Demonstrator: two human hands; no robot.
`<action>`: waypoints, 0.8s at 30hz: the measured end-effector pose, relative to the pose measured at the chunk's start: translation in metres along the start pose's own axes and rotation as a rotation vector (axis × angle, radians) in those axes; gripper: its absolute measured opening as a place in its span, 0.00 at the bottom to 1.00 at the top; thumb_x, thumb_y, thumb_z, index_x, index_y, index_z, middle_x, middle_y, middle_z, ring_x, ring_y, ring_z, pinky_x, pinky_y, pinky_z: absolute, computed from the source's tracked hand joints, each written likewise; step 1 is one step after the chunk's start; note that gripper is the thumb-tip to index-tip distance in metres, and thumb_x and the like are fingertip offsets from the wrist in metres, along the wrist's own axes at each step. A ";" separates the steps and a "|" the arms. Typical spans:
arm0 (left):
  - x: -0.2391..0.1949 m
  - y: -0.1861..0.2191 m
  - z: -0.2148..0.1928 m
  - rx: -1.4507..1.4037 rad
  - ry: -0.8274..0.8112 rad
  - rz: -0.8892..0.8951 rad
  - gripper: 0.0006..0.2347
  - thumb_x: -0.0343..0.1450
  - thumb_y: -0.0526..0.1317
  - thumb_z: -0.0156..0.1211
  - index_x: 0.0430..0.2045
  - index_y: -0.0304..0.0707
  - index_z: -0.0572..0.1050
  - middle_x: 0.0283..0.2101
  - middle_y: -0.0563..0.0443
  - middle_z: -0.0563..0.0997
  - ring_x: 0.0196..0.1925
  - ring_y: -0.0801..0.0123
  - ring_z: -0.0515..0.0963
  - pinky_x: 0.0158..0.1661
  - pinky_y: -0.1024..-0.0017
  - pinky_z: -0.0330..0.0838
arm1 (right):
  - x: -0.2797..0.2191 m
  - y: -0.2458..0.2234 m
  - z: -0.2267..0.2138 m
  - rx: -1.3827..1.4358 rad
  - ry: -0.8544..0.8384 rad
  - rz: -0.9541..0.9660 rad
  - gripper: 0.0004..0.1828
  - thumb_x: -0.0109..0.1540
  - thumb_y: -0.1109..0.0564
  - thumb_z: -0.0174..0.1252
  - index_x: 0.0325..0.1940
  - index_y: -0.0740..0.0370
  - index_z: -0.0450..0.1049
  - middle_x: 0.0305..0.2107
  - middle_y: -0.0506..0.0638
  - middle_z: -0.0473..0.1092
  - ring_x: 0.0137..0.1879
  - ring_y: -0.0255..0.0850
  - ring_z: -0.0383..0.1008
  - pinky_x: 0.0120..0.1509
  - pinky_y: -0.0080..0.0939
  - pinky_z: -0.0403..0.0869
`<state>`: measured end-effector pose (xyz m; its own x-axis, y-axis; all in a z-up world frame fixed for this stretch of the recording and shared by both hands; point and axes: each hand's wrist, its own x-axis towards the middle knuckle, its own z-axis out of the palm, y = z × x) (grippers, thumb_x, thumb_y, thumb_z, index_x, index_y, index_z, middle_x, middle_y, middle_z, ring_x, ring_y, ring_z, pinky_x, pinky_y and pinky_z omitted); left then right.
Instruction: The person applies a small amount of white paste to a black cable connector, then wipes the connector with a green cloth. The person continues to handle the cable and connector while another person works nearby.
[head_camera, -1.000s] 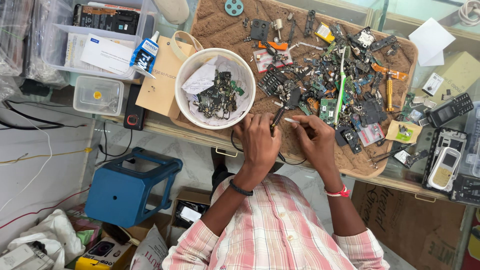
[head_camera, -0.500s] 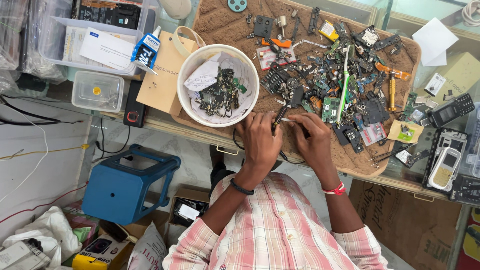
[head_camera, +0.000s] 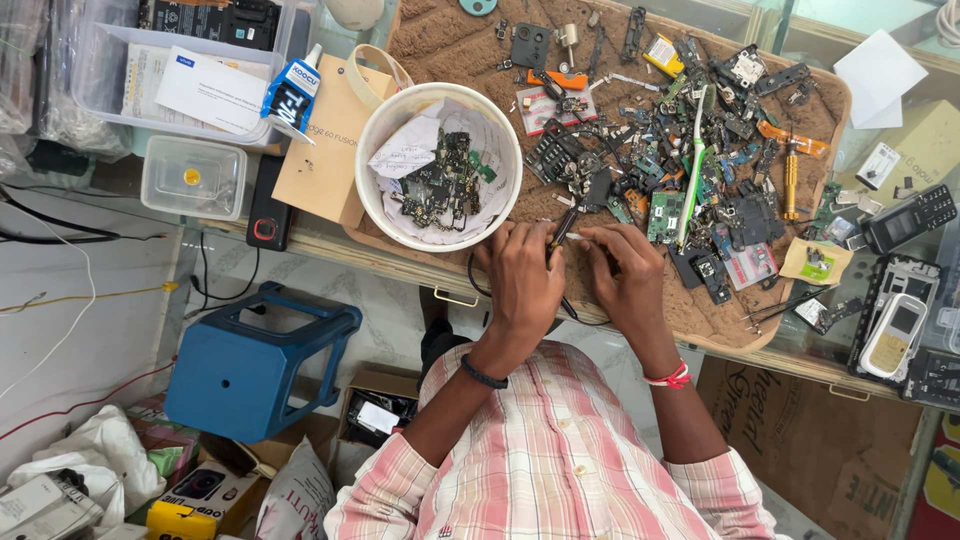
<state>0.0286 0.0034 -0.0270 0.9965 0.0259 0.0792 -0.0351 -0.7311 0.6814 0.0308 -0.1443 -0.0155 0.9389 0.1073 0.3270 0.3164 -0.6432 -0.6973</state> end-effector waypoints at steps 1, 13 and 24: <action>0.000 0.000 0.000 -0.003 0.001 -0.003 0.13 0.66 0.36 0.67 0.43 0.32 0.79 0.44 0.48 0.81 0.55 0.56 0.73 0.61 0.43 0.54 | 0.000 0.000 0.000 -0.014 0.007 -0.003 0.09 0.63 0.68 0.63 0.47 0.67 0.80 0.40 0.57 0.76 0.39 0.44 0.79 0.39 0.38 0.75; -0.003 0.001 -0.003 -0.004 0.007 0.033 0.12 0.68 0.35 0.65 0.45 0.33 0.78 0.45 0.46 0.80 0.55 0.54 0.72 0.60 0.43 0.54 | 0.001 0.001 0.001 -0.023 0.012 -0.028 0.10 0.62 0.69 0.63 0.47 0.67 0.79 0.39 0.57 0.75 0.42 0.48 0.78 0.43 0.43 0.74; -0.002 0.002 -0.006 -0.026 0.006 0.052 0.11 0.68 0.34 0.64 0.44 0.33 0.78 0.44 0.46 0.79 0.55 0.54 0.71 0.60 0.43 0.54 | 0.003 0.003 0.004 -0.012 0.042 0.063 0.08 0.63 0.70 0.62 0.47 0.68 0.79 0.38 0.58 0.75 0.38 0.45 0.79 0.40 0.41 0.74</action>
<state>0.0263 0.0065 -0.0214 0.9929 -0.0073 0.1189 -0.0885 -0.7132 0.6953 0.0348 -0.1429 -0.0188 0.9504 0.0342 0.3091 0.2546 -0.6564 -0.7102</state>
